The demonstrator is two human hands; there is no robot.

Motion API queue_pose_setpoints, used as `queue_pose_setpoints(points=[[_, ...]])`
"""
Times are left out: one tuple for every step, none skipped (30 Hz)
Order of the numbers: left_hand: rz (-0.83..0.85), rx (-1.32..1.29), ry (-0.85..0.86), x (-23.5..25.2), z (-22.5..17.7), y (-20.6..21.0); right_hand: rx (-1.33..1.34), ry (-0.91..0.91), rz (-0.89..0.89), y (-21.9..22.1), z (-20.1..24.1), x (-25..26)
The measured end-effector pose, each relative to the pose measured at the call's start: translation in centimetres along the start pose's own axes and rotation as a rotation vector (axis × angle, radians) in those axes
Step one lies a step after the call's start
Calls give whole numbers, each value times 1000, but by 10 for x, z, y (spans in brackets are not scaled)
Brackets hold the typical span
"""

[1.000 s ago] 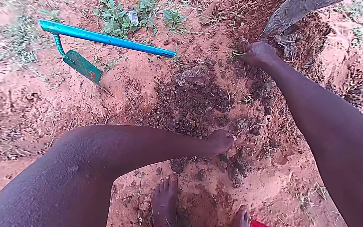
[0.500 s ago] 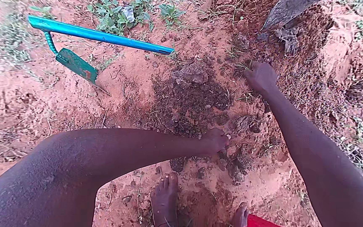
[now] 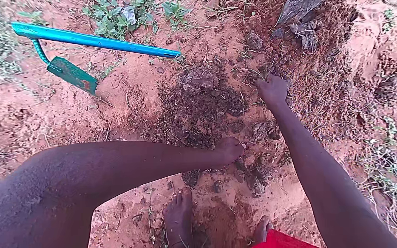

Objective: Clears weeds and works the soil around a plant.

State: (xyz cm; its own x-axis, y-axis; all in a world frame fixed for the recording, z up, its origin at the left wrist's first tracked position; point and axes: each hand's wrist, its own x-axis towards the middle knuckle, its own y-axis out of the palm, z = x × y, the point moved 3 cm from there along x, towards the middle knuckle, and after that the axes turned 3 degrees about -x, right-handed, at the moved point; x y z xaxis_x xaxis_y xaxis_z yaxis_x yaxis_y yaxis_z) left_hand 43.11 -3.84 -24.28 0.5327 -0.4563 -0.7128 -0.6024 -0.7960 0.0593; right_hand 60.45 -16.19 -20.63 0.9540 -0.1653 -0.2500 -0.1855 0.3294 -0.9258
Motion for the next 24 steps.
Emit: queue_pose_setpoints(points=[[-1, 1, 2, 0, -1, 1, -1, 7, 9, 0, -1, -4], [0, 0, 2, -1, -1, 1, -9, 13, 19, 1, -3, -8], [3, 2, 1, -1, -1, 1, -11, 8, 20, 2, -6, -10], [3, 3, 1, -1, -1, 2, -4, -2, 15, 2, -9, -11], [-1, 2, 2, -1, -1, 2, 3, -12, 16, 2, -11, -11], [-2, -1, 2, -2, 0, 2, 7, -19, 20, 2, -11, -12], [-3, -3, 2, -3, 0, 3, 3, -19, 25, 2, -11, -13], [0, -6, -3, -4, 0, 3, 1, -15, 27, 3, -10, -16], [-1, -8, -11, -6, 0, 2, 3, -11, 29, 3, -10, -18], [-9, -10, -18, -8, 0, 2, 10, -8, 31, 3, -10, -21], [-13, -15, -27, -9, 1, 1, 19, -6, 31, 3, -10, -23], [-24, -24, -31, -9, 2, 2, 30, -2, 35, 4, -11, -25], [-34, -32, -36, -10, 4, 2, 38, 7, 40, 5, -11, -27], [-43, -37, -39, -10, 5, 2, 44, 18, 43, 5, -11, -29], [-51, -33, -38, -10, 6, 2, 51, 29, 45, 6, -10, -31], [-57, -22, -36, -10, 6, 2, 64, 36, 45, 7, -10, -33], [-61, -12, -35, -11, 5, 3, 86, 40, 42, 9, -11, -35], [-62, -7, -32, -11, 4, 3, 110, 42, 40, 10, -13, -37], [-64, -2, -29, -11, 3, 3, 126, 45, 42, 9, -14, -38], [-66, -5, -28, -12, 2, 2, 140, 43, 39, 9, -14, -40], [-68, -12, -29, -12, 2, 2, 165, 34, 31, 11, -17, -40], [-73, -25, -29, -12, 3, 2, 210, 22, 21, 13, -22, -39], [-79, -32, -25, -12, 4, 1, 270, 16, 15, 16, -26, -37], [-85, -38, -22, -12, 4, 0, 324, 11, 2, 18, -31, -35]])
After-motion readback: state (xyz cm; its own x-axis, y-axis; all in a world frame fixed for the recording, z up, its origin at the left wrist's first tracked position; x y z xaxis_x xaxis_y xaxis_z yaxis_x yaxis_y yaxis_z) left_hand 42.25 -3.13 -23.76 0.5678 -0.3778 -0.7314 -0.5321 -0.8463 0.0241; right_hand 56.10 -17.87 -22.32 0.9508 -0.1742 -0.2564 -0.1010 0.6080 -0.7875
